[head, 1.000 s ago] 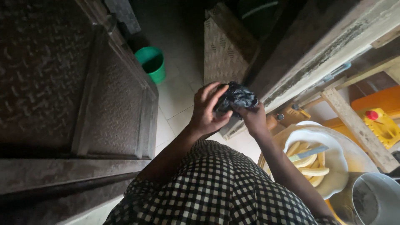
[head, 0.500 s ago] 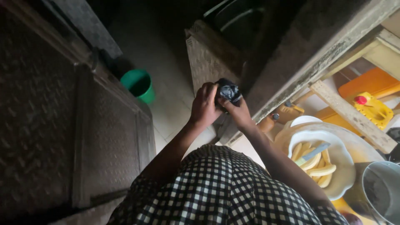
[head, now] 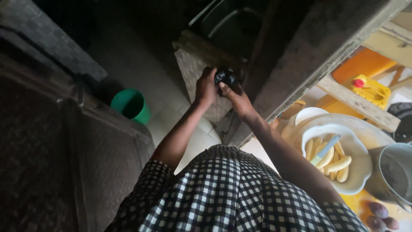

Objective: Peeling and slicing an onion using a large knife.

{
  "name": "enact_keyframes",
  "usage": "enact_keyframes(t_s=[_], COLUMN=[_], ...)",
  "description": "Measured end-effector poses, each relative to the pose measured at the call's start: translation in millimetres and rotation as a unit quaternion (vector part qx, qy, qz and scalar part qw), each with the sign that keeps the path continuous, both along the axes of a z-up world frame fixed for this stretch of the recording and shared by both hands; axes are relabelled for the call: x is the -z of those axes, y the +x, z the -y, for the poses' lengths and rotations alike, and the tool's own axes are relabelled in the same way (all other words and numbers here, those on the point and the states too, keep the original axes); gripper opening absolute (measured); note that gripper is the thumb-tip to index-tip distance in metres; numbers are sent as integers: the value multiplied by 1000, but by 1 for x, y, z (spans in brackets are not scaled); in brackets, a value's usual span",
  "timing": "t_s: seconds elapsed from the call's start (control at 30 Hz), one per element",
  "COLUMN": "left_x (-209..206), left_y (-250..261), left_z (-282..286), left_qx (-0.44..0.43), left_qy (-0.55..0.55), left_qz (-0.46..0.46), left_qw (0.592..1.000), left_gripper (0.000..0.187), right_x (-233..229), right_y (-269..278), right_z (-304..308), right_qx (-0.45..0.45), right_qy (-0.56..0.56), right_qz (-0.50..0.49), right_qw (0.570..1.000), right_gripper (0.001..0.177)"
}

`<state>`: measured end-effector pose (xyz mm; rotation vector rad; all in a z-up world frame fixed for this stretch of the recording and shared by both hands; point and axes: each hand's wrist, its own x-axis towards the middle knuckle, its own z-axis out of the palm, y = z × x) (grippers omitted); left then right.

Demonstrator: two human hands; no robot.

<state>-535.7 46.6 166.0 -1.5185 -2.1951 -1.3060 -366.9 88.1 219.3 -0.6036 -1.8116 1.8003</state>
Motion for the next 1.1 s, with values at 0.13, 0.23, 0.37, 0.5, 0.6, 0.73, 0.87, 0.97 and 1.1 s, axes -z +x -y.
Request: enact_keyframes(t_s=[0.13, 0.23, 0.37, 0.5, 0.6, 0.73, 0.87, 0.97, 1.1], left_x=[-10, -11, 56, 201, 70, 53, 15, -11, 38], left_y=[-14, -19, -61, -84, -26, -19, -13, -11, -30], left_z=[-33, -52, -90, -233, -160, -151, -125, -109, -122], left_qx=[-6, 57, 63, 21, 151, 173, 174, 189, 230], left_qy=[-3, 41, 124, 68, 75, 111, 133, 92, 57], left_qz=[32, 105, 22, 284, 388, 182, -122, -118, -69], left_qw=[999, 992, 990, 956, 906, 962, 968, 971, 969], left_gripper=[47, 38, 34, 29, 23, 24, 29, 25, 20], right_x=[14, 43, 60, 74, 11, -1, 5, 8, 13], right_y=[-1, 5, 19, 34, 40, 48, 47, 47, 47], right_z=[-9, -17, -14, -16, 7, 10, 7, 6, 8], right_qx=[59, 101, 86, 13, 46, 36, 32, 32, 28], right_qy=[6, 54, 52, 94, 127, 85, 71, 92, 70], right_qz=[38, 142, 65, -27, 163, 168, 161, 158, 140], right_qw=[998, 983, 993, 995, 977, 981, 984, 983, 987], right_gripper=[70, 74, 72, 58, 54, 60, 65, 68, 70])
